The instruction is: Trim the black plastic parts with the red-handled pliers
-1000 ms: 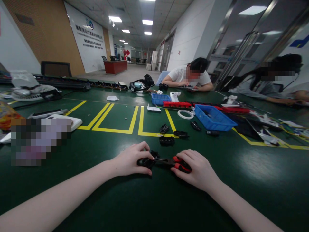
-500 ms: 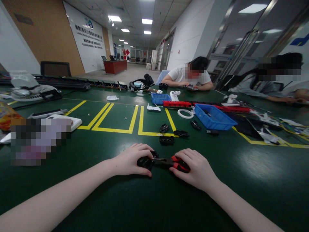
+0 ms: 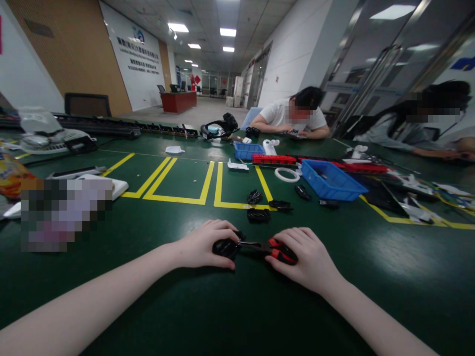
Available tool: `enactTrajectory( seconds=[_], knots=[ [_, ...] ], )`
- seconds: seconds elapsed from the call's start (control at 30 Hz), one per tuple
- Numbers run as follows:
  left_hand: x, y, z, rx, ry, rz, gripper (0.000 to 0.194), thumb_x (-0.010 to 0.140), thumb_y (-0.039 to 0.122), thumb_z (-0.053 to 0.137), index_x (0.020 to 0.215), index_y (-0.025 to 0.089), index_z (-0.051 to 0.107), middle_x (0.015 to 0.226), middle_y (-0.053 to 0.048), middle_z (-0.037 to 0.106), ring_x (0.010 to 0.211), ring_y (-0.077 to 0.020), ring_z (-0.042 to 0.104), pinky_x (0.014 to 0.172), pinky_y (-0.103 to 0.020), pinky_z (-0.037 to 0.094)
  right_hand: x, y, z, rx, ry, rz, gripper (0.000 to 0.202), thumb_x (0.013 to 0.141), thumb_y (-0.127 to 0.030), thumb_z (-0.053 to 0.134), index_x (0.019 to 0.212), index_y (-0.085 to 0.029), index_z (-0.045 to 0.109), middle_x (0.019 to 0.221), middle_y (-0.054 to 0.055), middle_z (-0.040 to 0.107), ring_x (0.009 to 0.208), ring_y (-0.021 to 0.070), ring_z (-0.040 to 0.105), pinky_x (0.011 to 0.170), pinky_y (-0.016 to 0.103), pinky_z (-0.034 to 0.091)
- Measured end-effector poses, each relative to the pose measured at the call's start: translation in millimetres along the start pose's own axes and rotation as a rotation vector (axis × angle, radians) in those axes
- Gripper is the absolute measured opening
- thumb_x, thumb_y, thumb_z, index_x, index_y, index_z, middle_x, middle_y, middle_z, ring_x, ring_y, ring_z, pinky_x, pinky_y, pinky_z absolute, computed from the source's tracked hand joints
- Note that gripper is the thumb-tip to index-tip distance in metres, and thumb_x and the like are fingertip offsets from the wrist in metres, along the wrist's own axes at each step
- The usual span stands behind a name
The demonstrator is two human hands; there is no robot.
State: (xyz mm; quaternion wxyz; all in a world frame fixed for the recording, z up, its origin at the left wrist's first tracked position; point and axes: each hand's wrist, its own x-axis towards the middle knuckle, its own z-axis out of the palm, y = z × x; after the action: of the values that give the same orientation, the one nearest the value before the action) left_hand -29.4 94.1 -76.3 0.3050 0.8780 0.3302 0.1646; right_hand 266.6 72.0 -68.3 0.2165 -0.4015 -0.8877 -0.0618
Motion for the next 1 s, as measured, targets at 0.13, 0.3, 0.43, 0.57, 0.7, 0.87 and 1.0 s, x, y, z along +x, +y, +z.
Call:
enactTrajectory(
  seconds=[0.13, 0.3, 0.43, 0.57, 0.7, 0.87, 1.0],
  knots=[
    [0.2, -1.2, 0.5, 0.000, 0.003, 0.004, 0.047, 0.079, 0.048, 0.079, 0.119, 0.029, 0.064, 0.136, -0.007, 0.055, 0.125, -0.0314, 0.050, 0.103, -0.051, 0.040, -0.1, -1.0, 0.3, 0.010, -0.056, 0.027, 0.026, 0.084, -0.045, 0.065, 0.095, -0.021, 0.065, 0.090, 0.008, 0.071, 0.078, 0.0209, 0.065, 0.068, 0.035, 0.049],
    [0.5, -0.8, -0.2, -0.009, 0.005, 0.014, 0.046, 0.078, 0.047, 0.079, 0.118, 0.028, 0.065, 0.135, -0.007, 0.056, 0.124, -0.0316, 0.051, 0.102, -0.051, 0.040, -1.8, -1.1, 2.5, 0.041, -0.097, 0.055, 0.028, 0.083, -0.046, 0.067, 0.096, -0.021, 0.064, 0.090, 0.007, 0.070, 0.077, 0.0203, 0.065, 0.066, 0.033, 0.051],
    [0.3, -2.2, 0.4, 0.000, 0.006, 0.011, 0.045, 0.079, 0.048, 0.079, 0.117, 0.028, 0.065, 0.136, -0.007, 0.055, 0.124, -0.0312, 0.051, 0.103, -0.051, 0.040, -2.0, -0.2, 3.5, 0.074, -0.104, 0.056, 0.035, 0.080, -0.050, 0.070, 0.099, -0.021, 0.063, 0.092, 0.007, 0.069, 0.078, 0.0202, 0.065, 0.065, 0.033, 0.053],
    [0.4, -3.0, 1.2, 0.003, 0.012, 0.019, 0.045, 0.078, 0.047, 0.079, 0.116, 0.028, 0.065, 0.136, -0.008, 0.055, 0.125, -0.0315, 0.051, 0.103, -0.052, 0.040, -1.3, -0.1, 2.9, 0.050, -0.082, 0.029, 0.033, 0.080, -0.048, 0.071, 0.098, -0.022, 0.063, 0.091, 0.006, 0.069, 0.078, 0.0202, 0.066, 0.066, 0.033, 0.053],
    [0.4, -3.1, 1.2, 0.008, 0.013, 0.014, 0.044, 0.078, 0.048, 0.079, 0.115, 0.028, 0.066, 0.136, -0.007, 0.055, 0.124, -0.0311, 0.051, 0.103, -0.051, 0.040, -1.4, 0.2, 2.2, 0.031, -0.054, 0.011, 0.028, 0.083, -0.046, 0.068, 0.096, -0.022, 0.063, 0.090, 0.007, 0.070, 0.077, 0.0202, 0.066, 0.065, 0.033, 0.051],
    [-0.1, -3.3, 1.2, 0.002, 0.016, 0.010, 0.044, 0.078, 0.049, 0.078, 0.115, 0.029, 0.066, 0.136, -0.007, 0.055, 0.123, -0.0311, 0.051, 0.103, -0.051, 0.041, -2.3, 1.9, 3.2, 0.033, -0.049, 0.015, 0.029, 0.084, -0.046, 0.066, 0.097, -0.021, 0.064, 0.091, 0.007, 0.071, 0.077, 0.0205, 0.066, 0.065, 0.034, 0.049],
    [-0.4, -2.3, 1.1, 0.003, 0.009, 0.000, 0.044, 0.079, 0.049, 0.078, 0.116, 0.029, 0.066, 0.137, -0.006, 0.054, 0.124, -0.0313, 0.051, 0.103, -0.052, 0.040, -1.4, 1.3, 3.0, 0.027, -0.024, 0.000, 0.029, 0.083, -0.046, 0.067, 0.096, -0.020, 0.064, 0.092, 0.008, 0.072, 0.081, 0.0220, 0.066, 0.070, 0.037, 0.050]
  ],
)
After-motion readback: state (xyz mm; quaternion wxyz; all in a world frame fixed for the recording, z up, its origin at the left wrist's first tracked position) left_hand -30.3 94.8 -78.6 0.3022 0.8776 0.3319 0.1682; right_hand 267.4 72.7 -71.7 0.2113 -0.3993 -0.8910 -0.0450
